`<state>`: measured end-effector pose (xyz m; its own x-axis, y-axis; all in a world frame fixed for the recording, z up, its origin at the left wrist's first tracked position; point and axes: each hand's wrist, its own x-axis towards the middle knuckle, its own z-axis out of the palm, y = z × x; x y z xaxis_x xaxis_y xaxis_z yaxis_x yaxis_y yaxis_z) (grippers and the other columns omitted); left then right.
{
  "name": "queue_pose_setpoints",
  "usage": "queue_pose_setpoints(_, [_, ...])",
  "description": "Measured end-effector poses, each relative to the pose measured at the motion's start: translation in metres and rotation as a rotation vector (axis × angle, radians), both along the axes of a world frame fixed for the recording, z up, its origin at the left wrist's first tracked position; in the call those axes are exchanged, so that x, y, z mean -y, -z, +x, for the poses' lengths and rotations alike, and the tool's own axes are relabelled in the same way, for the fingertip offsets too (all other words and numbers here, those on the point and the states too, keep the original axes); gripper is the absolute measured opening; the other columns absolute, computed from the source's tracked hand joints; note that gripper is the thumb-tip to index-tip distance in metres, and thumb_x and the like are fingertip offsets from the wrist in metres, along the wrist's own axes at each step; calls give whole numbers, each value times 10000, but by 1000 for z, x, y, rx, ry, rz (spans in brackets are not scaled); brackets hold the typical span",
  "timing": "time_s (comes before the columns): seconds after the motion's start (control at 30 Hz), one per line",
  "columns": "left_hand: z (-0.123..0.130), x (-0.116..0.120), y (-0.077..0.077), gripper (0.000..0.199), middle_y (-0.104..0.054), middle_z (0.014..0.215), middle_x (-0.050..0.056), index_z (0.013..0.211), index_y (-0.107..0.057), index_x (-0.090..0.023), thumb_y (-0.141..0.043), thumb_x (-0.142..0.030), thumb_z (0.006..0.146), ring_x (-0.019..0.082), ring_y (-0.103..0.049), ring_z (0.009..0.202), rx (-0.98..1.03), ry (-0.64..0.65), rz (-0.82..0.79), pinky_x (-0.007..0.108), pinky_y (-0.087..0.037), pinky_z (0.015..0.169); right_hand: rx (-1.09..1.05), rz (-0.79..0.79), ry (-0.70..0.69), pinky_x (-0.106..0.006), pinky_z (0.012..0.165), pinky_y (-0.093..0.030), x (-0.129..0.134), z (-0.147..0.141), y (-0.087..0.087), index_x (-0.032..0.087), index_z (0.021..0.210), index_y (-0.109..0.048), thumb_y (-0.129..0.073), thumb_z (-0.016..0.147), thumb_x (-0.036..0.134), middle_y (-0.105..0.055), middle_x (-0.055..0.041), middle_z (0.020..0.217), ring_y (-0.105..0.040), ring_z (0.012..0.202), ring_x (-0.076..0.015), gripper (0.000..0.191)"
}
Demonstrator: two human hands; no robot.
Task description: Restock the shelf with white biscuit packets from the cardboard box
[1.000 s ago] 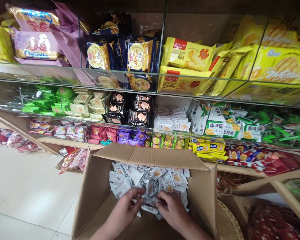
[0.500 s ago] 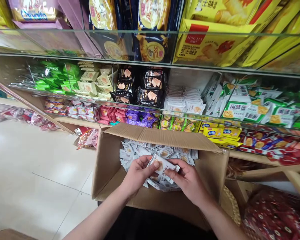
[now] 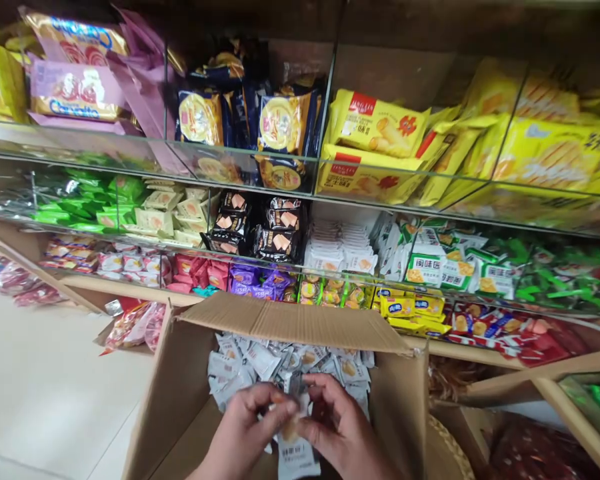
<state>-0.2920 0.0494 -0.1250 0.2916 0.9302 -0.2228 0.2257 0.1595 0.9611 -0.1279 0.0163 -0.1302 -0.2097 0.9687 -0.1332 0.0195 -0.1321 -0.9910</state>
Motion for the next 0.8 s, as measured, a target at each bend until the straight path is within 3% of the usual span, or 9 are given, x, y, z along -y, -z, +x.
queue_pose_setpoints(0.1, [4, 6, 3, 334, -544, 622, -19, 704, -574, -172, -616, -504, 686, 103, -451, 585, 139, 37, -17, 206, -378, 553, 59, 17, -44, -253, 650, -457, -3, 5, -13, 194, 999, -558, -586, 754, 385, -618, -21, 812, -577, 732, -153, 312])
queue_pose_setpoints(0.23, [10, 17, 4, 393, -563, 733, -13, 870, -506, -209, -646, -507, 657, 118, -508, 622, 466, 129, -206, 236, -417, 581, 226, 124, 65, -243, 620, -465, -3, 10, -28, 189, 796, -539, -543, 763, 327, -617, -19, 750, -583, 696, -152, 141])
queue_pose_setpoints(0.3, [9, 20, 0, 308, -563, 685, -14, 808, -511, -192, -646, -442, 688, 107, -492, 579, 367, 239, -226, 228, -397, 553, 399, 212, 27, -246, 657, -471, -2, 12, -37, 196, 831, -552, -582, 705, 224, -629, -19, 800, -587, 731, -155, 132])
queue_pose_setpoints(0.37, [6, 19, -4, 260, -561, 681, -10, 776, -533, -185, -631, -416, 709, 113, -477, 607, 178, 296, -104, 222, -386, 570, 553, 337, -87, -253, 704, -472, -3, 19, -50, 221, 912, -579, -599, 678, 153, -643, -10, 850, -588, 791, -160, 244])
queue_pose_setpoints(0.47, [2, 16, -9, 273, -567, 729, 2, 858, -564, -197, -574, -445, 745, 134, -486, 670, 13, 233, 50, 228, -405, 628, 697, 540, -119, -254, 684, -475, -14, 42, -82, 272, 956, -590, -547, 771, 198, -645, 7, 844, -589, 796, -153, 204])
queue_pose_setpoints(0.57, [-2, 12, -8, 349, -587, 769, 21, 923, -560, -203, -508, -509, 764, 143, -515, 677, 34, 138, 4, 235, -431, 639, 885, 638, 245, -284, 667, -469, -49, 78, -116, 251, 975, -568, -498, 817, 285, -640, -27, 915, -597, 800, -181, 177])
queue_pose_setpoints(0.63, [-5, 12, -2, 378, -590, 747, 23, 885, -575, -198, -511, -543, 744, 145, -518, 673, 16, 117, -19, 227, -432, 628, 1109, 593, 456, -307, 661, -448, -83, 100, -129, 205, 990, -550, -503, 806, 256, -646, -63, 898, -604, 771, -215, 196])
queue_pose_setpoints(0.73, [-9, 15, 14, 404, -585, 707, 19, 809, -592, -197, -518, -582, 715, 138, -500, 651, -35, 148, -14, 212, -420, 608, 1439, 395, 411, -309, 656, -414, -134, 118, -132, 142, 1026, -537, -474, 796, 150, -647, -122, 858, -608, 800, -256, 238])
queue_pose_setpoints(0.8, [-13, 18, 28, 421, -573, 694, 14, 799, -591, -200, -511, -603, 705, 126, -475, 620, -49, 193, -21, 204, -407, 589, 1514, 272, 320, -300, 644, -404, -159, 121, -125, 109, 1024, -545, -453, 778, 86, -647, -156, 854, -612, 832, -268, 263])
